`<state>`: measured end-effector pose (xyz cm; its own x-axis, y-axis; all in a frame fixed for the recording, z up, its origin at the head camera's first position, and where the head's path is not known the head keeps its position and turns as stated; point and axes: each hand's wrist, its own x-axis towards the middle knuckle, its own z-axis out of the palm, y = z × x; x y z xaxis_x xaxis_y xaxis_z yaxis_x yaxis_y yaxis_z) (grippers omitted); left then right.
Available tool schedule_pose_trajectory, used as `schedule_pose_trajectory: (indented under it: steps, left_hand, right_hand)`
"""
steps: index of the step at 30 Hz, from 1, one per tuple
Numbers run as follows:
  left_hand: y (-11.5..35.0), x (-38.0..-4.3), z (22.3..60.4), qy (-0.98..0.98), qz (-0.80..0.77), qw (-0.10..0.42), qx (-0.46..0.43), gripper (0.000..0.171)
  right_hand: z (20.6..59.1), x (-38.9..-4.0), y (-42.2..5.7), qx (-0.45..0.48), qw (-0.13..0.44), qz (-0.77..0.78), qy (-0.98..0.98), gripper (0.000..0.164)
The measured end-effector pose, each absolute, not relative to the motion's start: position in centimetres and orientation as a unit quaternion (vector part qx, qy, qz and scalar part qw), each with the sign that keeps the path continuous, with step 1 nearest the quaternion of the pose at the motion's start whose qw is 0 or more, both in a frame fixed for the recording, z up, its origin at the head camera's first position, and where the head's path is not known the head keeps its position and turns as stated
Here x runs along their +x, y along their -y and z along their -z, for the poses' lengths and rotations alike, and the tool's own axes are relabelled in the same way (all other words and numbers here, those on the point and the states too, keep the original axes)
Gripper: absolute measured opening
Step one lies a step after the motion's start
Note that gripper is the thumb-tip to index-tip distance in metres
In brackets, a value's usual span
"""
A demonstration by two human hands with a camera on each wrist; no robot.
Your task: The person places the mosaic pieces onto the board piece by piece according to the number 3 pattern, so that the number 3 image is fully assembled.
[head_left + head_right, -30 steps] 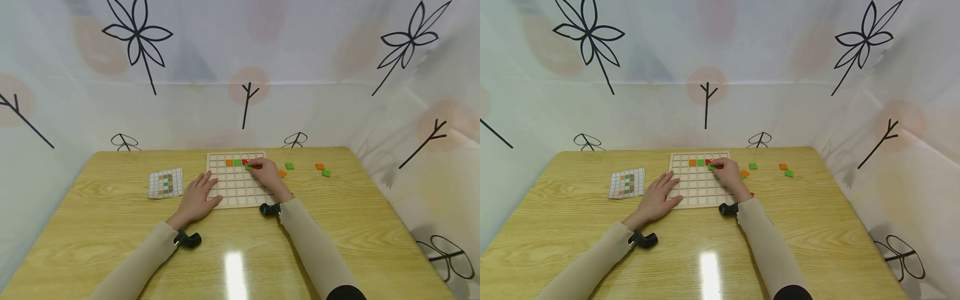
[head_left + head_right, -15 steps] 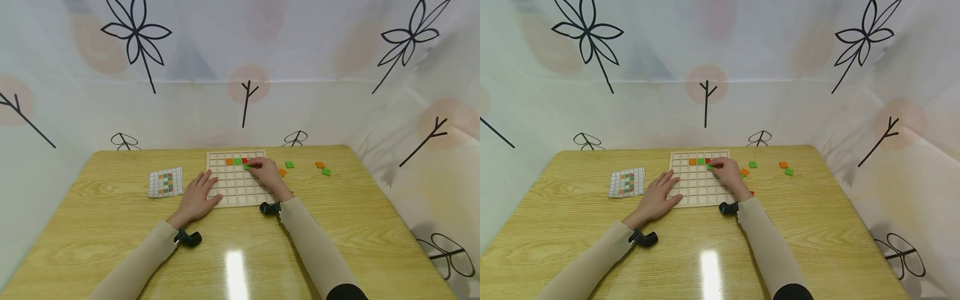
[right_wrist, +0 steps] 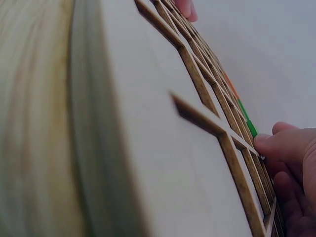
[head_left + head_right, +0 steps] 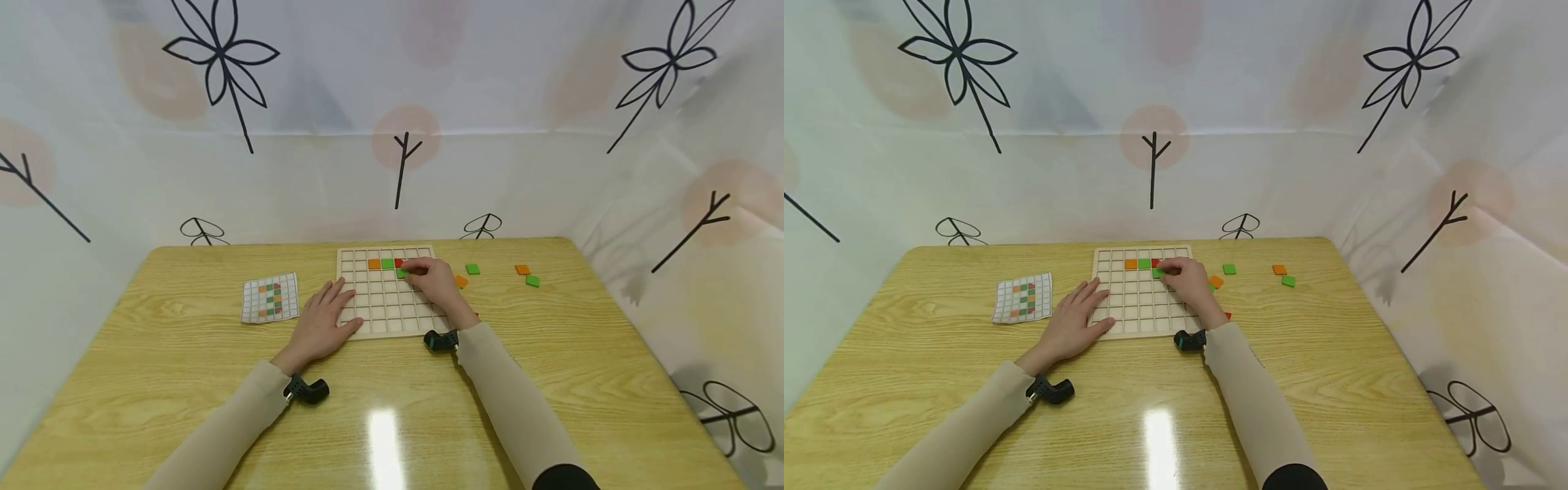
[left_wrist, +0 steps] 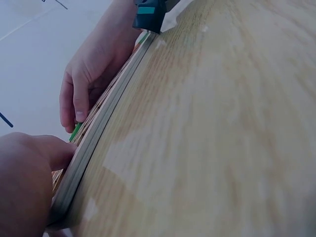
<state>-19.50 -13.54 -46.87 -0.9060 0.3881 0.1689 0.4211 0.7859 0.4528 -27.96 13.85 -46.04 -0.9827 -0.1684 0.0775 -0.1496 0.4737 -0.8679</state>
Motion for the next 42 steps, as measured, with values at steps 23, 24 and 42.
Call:
schedule_pose_trajectory:
  steps: [23, 24, 42]
  left_hand:
    - [13.5, -19.4, 46.6, 0.944, 0.25, 0.029, -0.214, 0.063]
    - [13.5, -19.4, 46.7, 0.944, 0.25, 0.03, -0.214, 0.063]
    - [13.6, -19.5, 46.8, 0.945, 0.249, 0.033, -0.212, 0.064]
  right_hand:
    - [45.0, -28.8, -15.9, -0.053, 0.04, 0.632, -0.772, 0.029]
    - [44.8, -28.7, -16.2, -0.056, 0.041, 0.632, -0.772, 0.029]
    - [44.2, -27.1, -23.3, -0.058, 0.017, 0.509, -0.858, 0.03]
